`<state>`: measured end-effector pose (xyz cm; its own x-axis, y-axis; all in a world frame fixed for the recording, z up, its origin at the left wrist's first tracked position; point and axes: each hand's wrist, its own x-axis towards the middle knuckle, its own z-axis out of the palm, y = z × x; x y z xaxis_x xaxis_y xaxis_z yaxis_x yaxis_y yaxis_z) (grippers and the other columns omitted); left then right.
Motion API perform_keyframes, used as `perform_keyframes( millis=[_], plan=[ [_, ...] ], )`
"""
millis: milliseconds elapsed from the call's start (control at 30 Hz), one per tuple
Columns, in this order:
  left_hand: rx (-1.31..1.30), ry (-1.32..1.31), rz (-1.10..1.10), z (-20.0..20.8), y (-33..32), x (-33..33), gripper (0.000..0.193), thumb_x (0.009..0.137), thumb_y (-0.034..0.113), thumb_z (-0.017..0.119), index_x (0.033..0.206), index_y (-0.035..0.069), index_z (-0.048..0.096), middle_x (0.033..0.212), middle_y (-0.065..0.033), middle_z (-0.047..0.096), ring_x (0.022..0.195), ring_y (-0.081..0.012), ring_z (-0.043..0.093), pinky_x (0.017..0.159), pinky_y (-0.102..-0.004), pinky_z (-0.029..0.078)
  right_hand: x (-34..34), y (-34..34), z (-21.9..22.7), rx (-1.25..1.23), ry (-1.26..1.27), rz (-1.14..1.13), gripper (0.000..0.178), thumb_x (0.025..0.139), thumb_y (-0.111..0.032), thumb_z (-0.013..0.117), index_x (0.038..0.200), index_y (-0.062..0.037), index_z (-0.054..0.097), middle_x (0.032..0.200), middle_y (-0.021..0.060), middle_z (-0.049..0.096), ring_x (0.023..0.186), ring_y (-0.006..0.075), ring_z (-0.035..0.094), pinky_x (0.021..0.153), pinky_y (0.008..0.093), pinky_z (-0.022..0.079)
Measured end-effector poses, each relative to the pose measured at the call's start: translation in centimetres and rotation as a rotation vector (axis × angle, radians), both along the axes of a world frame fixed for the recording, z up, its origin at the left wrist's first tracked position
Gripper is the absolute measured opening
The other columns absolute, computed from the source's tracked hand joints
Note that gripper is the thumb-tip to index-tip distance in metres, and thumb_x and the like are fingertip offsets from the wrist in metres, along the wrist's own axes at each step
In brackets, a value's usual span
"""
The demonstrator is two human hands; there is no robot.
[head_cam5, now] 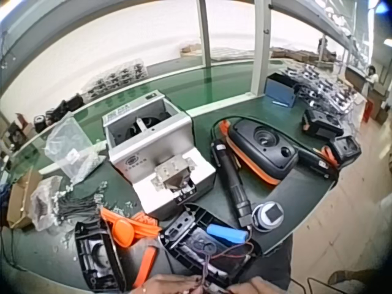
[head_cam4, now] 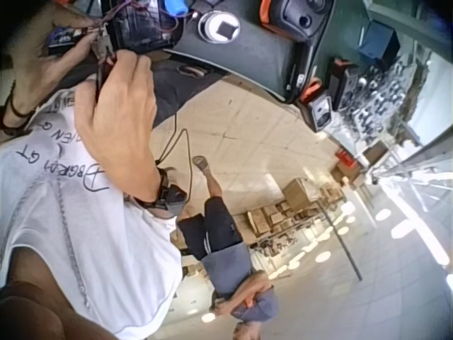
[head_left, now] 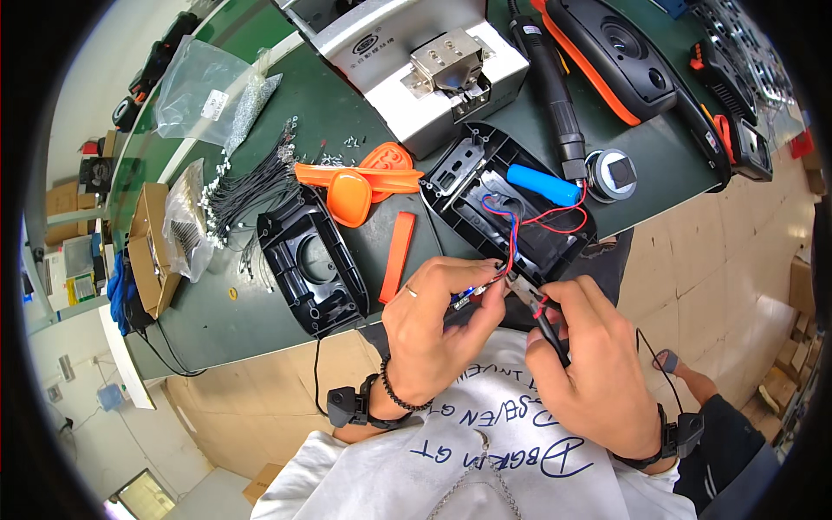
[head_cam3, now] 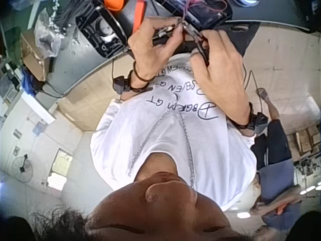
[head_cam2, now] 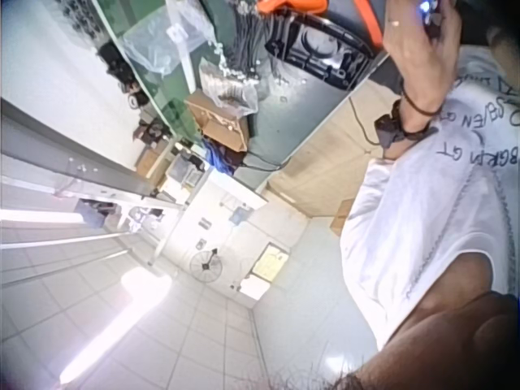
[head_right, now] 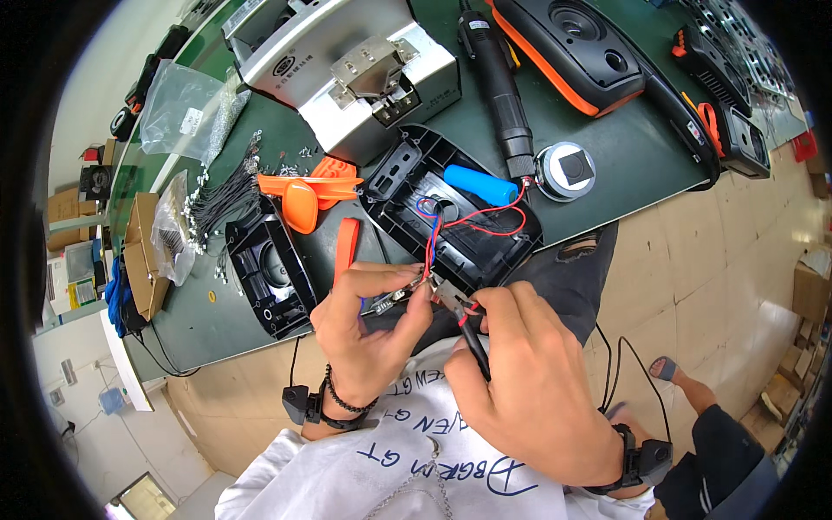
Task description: Disassembling and inspecting the internal components of a portable solar-powered speaker.
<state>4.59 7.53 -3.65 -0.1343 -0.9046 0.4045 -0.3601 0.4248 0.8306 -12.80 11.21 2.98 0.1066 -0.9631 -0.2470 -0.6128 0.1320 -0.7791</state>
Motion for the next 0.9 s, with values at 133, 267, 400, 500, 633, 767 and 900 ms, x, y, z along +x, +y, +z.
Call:
perform_keyframes(
  millis=[133, 267, 400, 500, 633, 767, 900],
  plan=[
    [0.202, 0.029, 0.014, 0.5, 0.5, -0.2, 0.025, 0.081, -0.001, 0.081, 0.103, 0.000, 0.067, 0.092, -0.0117, 0.075, 0.078, -0.0190, 0.074, 0.069, -0.0285, 0.058, -0.2, 0.3, 0.5, -0.097, 0.151, 0.033, 0.040, 0.080, -0.012, 0.068, 0.113, 0.0084, 0.058, 0.098, 0.0214, 0.056, 0.088, 0.0393, 0.060, 0.073, 0.0472, 0.049],
    [0.346, 0.168, 0.022, 0.5, 0.6, -0.2, 0.025, 0.089, 0.004, 0.078, 0.110, 0.000, 0.067, 0.095, -0.0098, 0.076, 0.080, -0.0137, 0.075, 0.071, -0.0252, 0.059, -1.0, 0.6, 0.5, -0.114, 0.147, 0.031, 0.044, 0.079, -0.014, 0.069, 0.116, 0.0088, 0.058, 0.103, 0.0204, 0.055, 0.092, 0.0379, 0.058, 0.075, 0.0449, 0.049],
    [0.393, 0.169, 0.001, 0.8, 0.9, -0.1, 0.024, 0.090, 0.003, 0.076, 0.112, 0.000, 0.067, 0.095, -0.0100, 0.077, 0.082, -0.0139, 0.075, 0.072, -0.0245, 0.058, -0.5, 0.9, 0.9, -0.122, 0.128, 0.026, 0.044, 0.079, -0.014, 0.069, 0.115, 0.0090, 0.058, 0.102, 0.0205, 0.055, 0.091, 0.0382, 0.058, 0.075, 0.0454, 0.048],
    [0.413, 0.169, 0.003, 1.2, 1.1, -0.2, 0.023, 0.091, 0.002, 0.074, 0.113, 0.001, 0.068, 0.093, -0.0101, 0.077, 0.083, -0.0138, 0.075, 0.071, -0.0247, 0.058, -0.1, 1.0, 0.6, -0.127, 0.167, 0.042, 0.043, 0.079, -0.013, 0.068, 0.115, 0.0090, 0.058, 0.101, 0.0207, 0.054, 0.090, 0.0382, 0.057, 0.075, 0.0456, 0.048],
    [0.365, 0.004, 0.004, 1.4, 1.4, 0.0, 0.026, 0.090, 0.000, 0.074, 0.116, 0.002, 0.068, 0.096, -0.0115, 0.077, 0.083, -0.0148, 0.075, 0.070, -0.0260, 0.057, 0.0, 0.9, 0.1, -0.144, 0.205, 0.036, 0.042, 0.079, -0.013, 0.068, 0.114, 0.0093, 0.058, 0.100, 0.0207, 0.053, 0.089, 0.0379, 0.057, 0.075, 0.0465, 0.048],
    [0.220, -0.061, -0.005, 1.6, 1.1, -0.2, 0.028, 0.089, -0.002, 0.075, 0.116, 0.001, 0.068, 0.099, -0.0127, 0.077, 0.082, -0.0179, 0.076, 0.069, -0.0273, 0.057, 0.0, 0.7, 0.3, -0.150, 0.197, 0.034, 0.042, 0.080, -0.013, 0.067, 0.114, 0.0093, 0.057, 0.100, 0.0209, 0.054, 0.088, 0.0378, 0.057, 0.075, 0.0471, 0.047],
    [0.166, -0.102, -0.005, 1.1, 1.0, 0.0, 0.030, 0.087, -0.003, 0.076, 0.116, 0.001, 0.069, 0.098, -0.0132, 0.076, 0.082, -0.0205, 0.076, 0.069, -0.0284, 0.057, 0.2, 0.6, 0.3, -0.154, 0.225, 0.038, 0.042, 0.080, -0.013, 0.067, 0.114, 0.0094, 0.057, 0.100, 0.0211, 0.054, 0.089, 0.0380, 0.057, 0.075, 0.0471, 0.047]
  ],
)
